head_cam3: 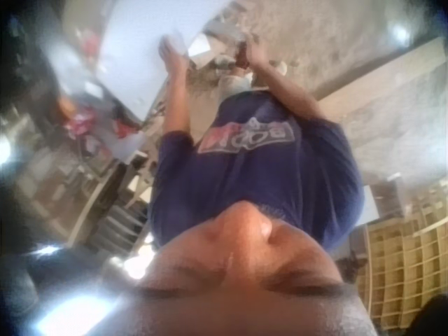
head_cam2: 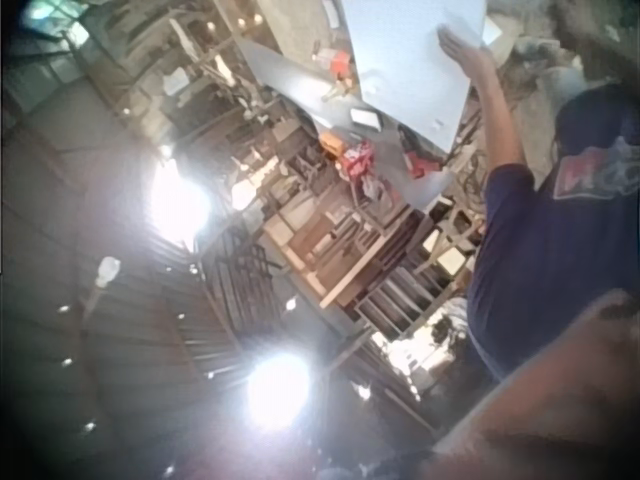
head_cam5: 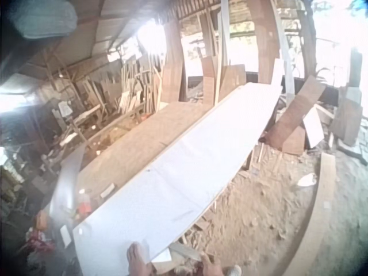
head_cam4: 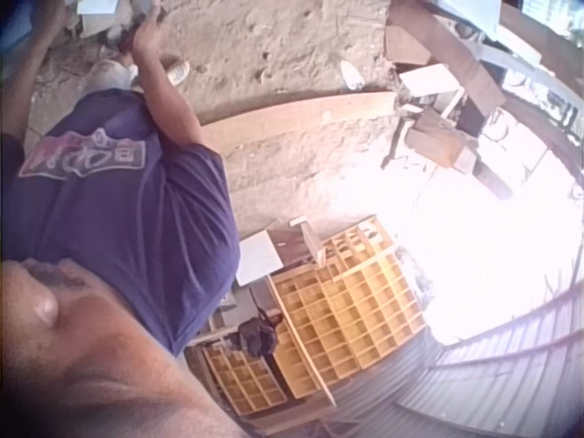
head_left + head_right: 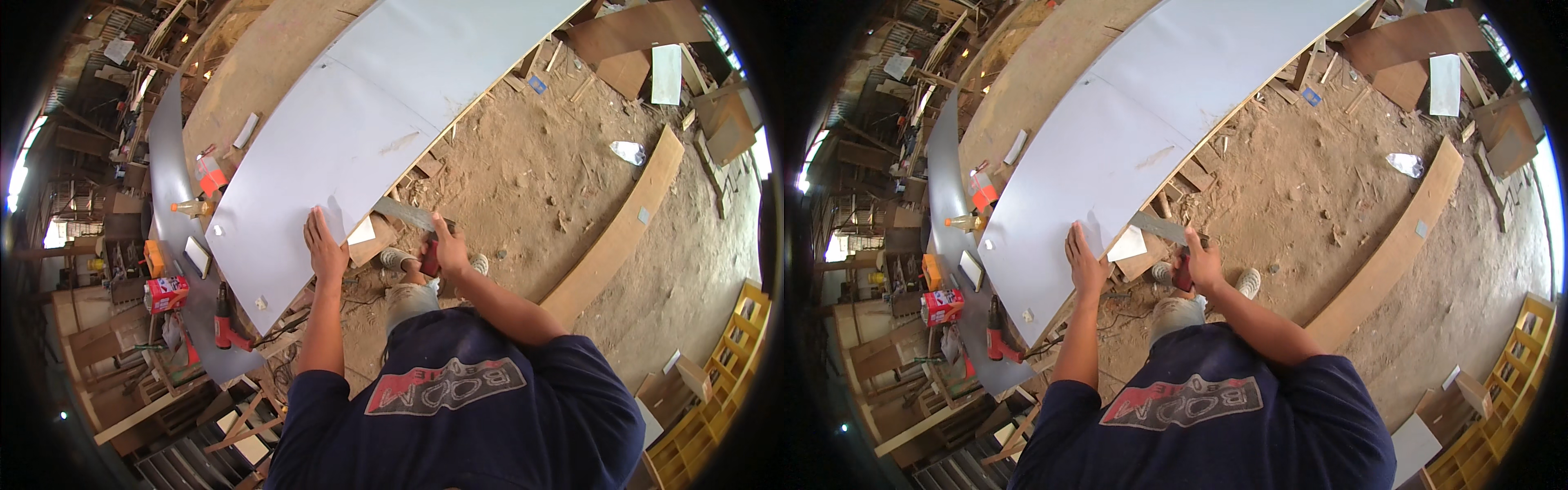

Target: The person applies a veneer strip to the edge of a large wooden panel, using a knife to trim the excess material, pressing it down with a block, and then measuring the panel with a square ruler.

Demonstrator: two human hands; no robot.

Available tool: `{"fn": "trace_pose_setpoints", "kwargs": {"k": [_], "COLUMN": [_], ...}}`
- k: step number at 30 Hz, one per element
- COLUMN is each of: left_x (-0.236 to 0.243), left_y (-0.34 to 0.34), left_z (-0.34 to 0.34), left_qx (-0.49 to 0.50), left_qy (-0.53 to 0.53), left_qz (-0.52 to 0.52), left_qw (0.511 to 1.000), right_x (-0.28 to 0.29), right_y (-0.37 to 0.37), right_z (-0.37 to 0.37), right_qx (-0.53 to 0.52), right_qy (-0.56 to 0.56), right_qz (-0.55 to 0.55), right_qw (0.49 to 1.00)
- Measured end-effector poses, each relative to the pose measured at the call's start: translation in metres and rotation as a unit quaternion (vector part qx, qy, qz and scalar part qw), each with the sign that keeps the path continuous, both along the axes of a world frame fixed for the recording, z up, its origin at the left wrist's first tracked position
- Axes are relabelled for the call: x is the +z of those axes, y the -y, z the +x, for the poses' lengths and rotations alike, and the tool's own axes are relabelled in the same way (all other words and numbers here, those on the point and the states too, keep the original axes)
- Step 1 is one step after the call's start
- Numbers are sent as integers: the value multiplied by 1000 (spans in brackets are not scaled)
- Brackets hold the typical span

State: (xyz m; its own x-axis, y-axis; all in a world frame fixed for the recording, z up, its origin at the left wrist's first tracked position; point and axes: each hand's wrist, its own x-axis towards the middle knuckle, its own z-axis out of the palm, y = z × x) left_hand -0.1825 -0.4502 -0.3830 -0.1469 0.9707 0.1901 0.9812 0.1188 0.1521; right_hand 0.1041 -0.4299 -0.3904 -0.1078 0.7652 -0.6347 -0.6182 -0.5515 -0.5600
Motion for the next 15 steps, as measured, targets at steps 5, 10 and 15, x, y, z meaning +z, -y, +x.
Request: {"fn": "trace_pose_setpoints", "kwargs": {"k": [5, 10, 15], "left_x": [0, 0, -2], "left_y": [0, -6, 1], "left_z": [-2, 2, -3], "left_qx": [-8, -20, 6], "left_qy": [-27, -37, -18], "left_qz": [-6, 7, -12], "left_qw": [1000, 999, 1000], "right_x": [7, 4, 24], "right_y": [10, -14, -2], "right_z": [34, 13, 29], "right_qx": [41, 90, 107], "right_qy": [27, 33, 25], "right_qz": [-40, -25, -31], "right_qw": [998, 995, 993]}}
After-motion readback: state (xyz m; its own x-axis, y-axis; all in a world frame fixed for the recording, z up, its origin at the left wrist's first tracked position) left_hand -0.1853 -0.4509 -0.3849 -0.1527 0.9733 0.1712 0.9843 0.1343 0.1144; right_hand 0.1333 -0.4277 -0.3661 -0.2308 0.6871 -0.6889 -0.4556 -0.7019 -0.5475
